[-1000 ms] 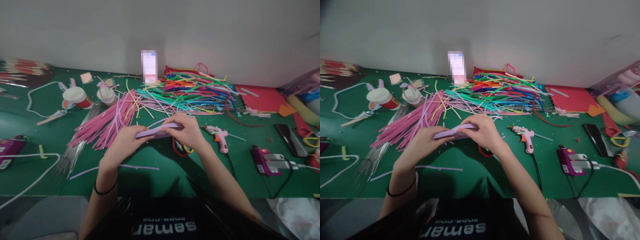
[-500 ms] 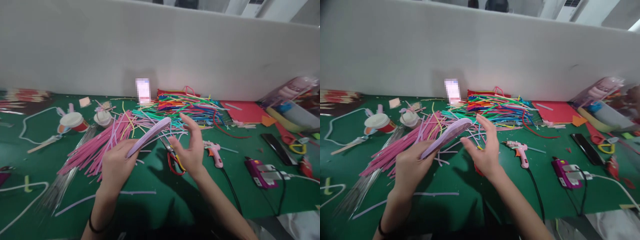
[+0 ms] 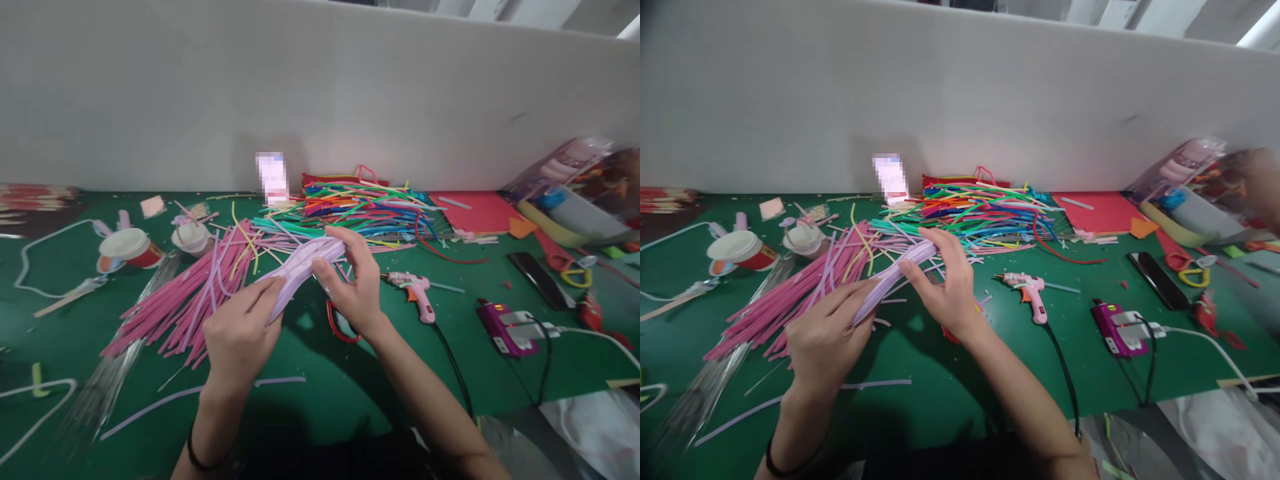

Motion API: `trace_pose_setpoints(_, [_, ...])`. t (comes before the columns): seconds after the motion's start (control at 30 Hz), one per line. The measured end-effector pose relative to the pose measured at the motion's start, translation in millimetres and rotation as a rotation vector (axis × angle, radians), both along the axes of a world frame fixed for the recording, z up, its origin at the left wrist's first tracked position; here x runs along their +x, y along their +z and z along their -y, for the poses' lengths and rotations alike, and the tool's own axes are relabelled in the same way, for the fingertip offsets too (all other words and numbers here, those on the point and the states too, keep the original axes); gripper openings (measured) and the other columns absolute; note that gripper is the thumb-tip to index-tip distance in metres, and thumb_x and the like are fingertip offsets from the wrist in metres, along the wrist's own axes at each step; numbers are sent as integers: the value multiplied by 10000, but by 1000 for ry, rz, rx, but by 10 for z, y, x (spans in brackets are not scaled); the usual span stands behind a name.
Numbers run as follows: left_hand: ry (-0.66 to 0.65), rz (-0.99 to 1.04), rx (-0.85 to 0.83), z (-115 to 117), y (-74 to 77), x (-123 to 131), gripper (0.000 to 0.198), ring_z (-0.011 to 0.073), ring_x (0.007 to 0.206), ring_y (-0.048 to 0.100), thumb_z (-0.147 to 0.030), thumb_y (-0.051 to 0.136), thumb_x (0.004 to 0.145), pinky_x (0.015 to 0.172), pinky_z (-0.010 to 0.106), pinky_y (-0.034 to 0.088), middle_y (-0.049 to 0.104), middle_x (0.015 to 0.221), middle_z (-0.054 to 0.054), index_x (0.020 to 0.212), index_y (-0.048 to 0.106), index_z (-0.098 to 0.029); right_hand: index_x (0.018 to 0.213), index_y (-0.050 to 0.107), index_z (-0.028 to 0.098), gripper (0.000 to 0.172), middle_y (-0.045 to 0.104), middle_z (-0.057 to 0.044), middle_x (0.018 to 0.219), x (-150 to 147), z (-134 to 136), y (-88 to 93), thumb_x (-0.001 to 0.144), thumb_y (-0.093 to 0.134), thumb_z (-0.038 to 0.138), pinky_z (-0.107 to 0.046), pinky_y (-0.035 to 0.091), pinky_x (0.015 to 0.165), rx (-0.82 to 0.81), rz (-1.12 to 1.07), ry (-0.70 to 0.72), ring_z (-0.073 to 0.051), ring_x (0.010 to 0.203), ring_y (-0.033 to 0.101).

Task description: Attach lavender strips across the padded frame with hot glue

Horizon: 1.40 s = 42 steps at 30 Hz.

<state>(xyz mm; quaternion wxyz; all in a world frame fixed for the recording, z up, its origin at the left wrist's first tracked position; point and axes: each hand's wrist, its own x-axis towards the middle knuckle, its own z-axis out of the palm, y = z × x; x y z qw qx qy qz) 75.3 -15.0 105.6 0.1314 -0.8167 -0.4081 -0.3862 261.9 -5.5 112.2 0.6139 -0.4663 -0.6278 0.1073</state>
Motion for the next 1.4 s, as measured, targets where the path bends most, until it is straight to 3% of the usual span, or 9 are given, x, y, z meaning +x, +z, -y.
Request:
trace_pose_setpoints(0.27, [7, -30, -52, -46, -60, 52, 186, 227, 852, 736, -133, 625, 883, 666, 295, 490, 778, 997, 57, 1023, 747, -136, 1189, 649, 265, 254, 672, -59, 1188, 35, -69, -78, 954, 584, 333, -401, 504, 958, -47, -47, 1, -204, 1112, 614])
trace_pose_setpoints(0.4, [1, -28, -67, -56, -89, 47, 185, 227, 859, 737, -134, 621, 884, 683, 294, 497, 779, 996, 54, 1020, 746, -140, 1041, 707, 254, 197, 709, -41, 1059, 47, -79, -67, 973, 545, 344, -376, 508, 910, -76, -148, -1, -193, 1016, 644])
trace_pose_setpoints(0.57, [-20, 27, -138, -42, -81, 52, 153, 211, 871, 737, -156, 626, 896, 719, 281, 511, 780, 977, 42, 986, 750, -148, 914, 731, 222, 304, 733, -18, 889, 148, -95, -20, 989, 502, 408, -302, 509, 760, -187, -330, -57, -155, 827, 658])
trace_pose_setpoints(0.67, [-22, 78, -177, -37, -71, 69, 140, 196, 855, 737, -160, 623, 905, 722, 271, 513, 780, 950, 37, 965, 750, -151, 860, 704, 212, 281, 724, -13, 860, 215, -85, 8, 958, 555, 429, -300, 508, 770, -130, -409, -151, -157, 840, 657])
trace_pose_setpoints(0.77, [-21, 119, -184, -44, -77, 74, 138, 191, 855, 734, -157, 630, 902, 731, 264, 514, 777, 937, 37, 968, 751, -159, 691, 621, 205, 384, 707, -17, 836, 247, -59, 37, 985, 504, 424, -309, 501, 811, -49, -399, -194, -157, 860, 659])
trace_pose_setpoints(0.83, [-38, 161, -199, -52, -89, 72, 136, 184, 859, 730, -152, 638, 897, 763, 256, 519, 775, 927, 39, 974, 750, -163, 711, 616, 207, 387, 713, -27, 885, 248, -50, 55, 997, 478, 429, -307, 501, 813, -47, -383, -166, -155, 868, 660])
trace_pose_setpoints(1.0, [-63, 267, -287, -58, -119, 73, 137, 173, 848, 729, -179, 635, 905, 810, 241, 537, 777, 923, 39, 958, 761, -180, 1076, 670, 237, 300, 718, -50, 1109, 223, -87, 57, 986, 492, 462, -315, 509, 868, -175, -313, 67, -166, 991, 657])
trace_pose_setpoints(1.23, [-111, 456, -549, -155, -115, -84, 133, 188, 763, 724, -265, 689, 845, 734, 257, 573, 782, 882, 20, 910, 791, -208, 944, 718, 234, 214, 746, -11, 904, 223, -35, 103, 815, 755, 401, -293, 528, 759, -139, -186, 147, -165, 832, 674])
trace_pose_setpoints(1.4, [-182, 554, -741, -260, -40, -248, 171, 193, 661, 702, -343, 767, 747, 607, 254, 568, 777, 789, 27, 845, 799, -207, 948, 763, 261, 199, 778, 3, 916, 257, 56, 218, 771, 805, 341, -284, 567, 752, -152, -224, 253, -171, 853, 717])
